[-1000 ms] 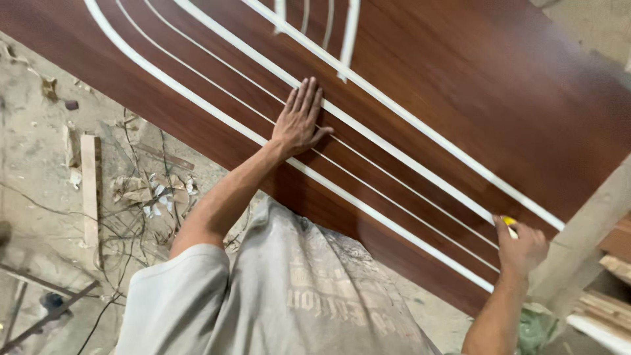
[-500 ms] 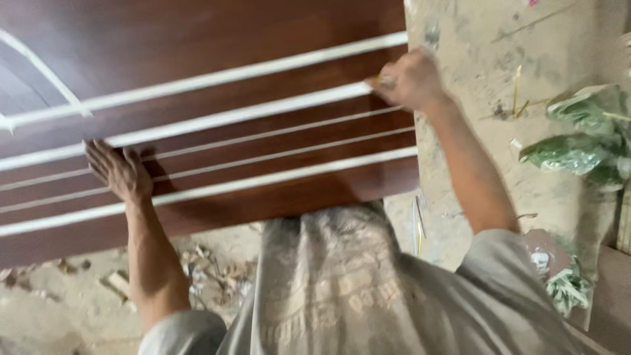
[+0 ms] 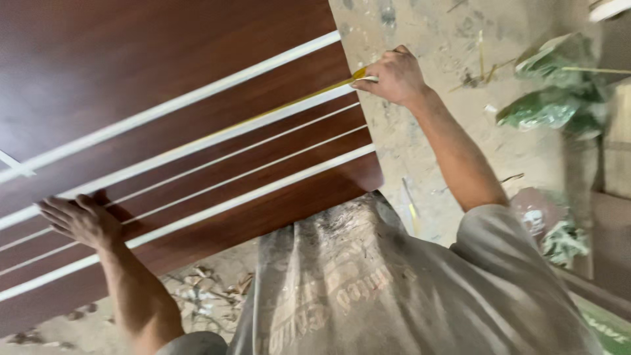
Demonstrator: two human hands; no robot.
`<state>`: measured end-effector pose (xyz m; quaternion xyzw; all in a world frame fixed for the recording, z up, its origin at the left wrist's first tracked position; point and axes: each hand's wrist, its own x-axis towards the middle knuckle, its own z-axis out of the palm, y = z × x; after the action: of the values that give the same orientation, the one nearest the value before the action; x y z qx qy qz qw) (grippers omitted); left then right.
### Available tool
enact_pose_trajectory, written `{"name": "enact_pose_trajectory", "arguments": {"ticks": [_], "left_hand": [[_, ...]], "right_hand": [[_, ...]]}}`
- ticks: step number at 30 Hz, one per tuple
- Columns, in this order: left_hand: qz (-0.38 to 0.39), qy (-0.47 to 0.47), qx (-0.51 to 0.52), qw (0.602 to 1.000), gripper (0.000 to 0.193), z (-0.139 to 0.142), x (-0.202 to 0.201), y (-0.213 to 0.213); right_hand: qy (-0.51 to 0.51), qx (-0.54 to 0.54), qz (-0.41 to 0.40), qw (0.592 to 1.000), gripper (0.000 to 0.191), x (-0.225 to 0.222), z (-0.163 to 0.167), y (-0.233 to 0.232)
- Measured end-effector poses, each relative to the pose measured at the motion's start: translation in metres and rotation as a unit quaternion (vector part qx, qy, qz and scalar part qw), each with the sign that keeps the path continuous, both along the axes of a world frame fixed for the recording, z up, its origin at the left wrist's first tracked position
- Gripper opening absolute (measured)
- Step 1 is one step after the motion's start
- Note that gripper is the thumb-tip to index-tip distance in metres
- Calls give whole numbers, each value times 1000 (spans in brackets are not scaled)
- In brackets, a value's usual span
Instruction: The person applies white masking tape in straight and curved lines onto a large brown wooden board. They use both hands to press the tape down and smooth it along the surface, following pre-marked lines.
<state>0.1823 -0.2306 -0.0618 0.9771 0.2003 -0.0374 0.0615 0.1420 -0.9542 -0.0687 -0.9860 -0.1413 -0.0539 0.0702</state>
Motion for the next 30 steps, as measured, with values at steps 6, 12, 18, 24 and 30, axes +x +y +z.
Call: {"name": "enact_pose_trajectory", "arguments": {"ticks": [6,12,18,24,30], "left_hand": [[-33,-25,30,999,92,-8,-1,9],[24,2,-7,1000,95,-8,-4,12],[19,10,-6,1000,96,-6,-5,9],[-2,-59,-27,998,75,2,24,4],[-184,29,139,973,94,28,37,-120]], "right_hand": [[43,54,-29,997,46,-10,6,0],[38,43,-25,998,42,6,18,2],[45,5,-44,998,43,7,3,6],[158,-21,-107,981,61,17,-5,15],[131,146,-139,971,30,30,-5,37]]}}
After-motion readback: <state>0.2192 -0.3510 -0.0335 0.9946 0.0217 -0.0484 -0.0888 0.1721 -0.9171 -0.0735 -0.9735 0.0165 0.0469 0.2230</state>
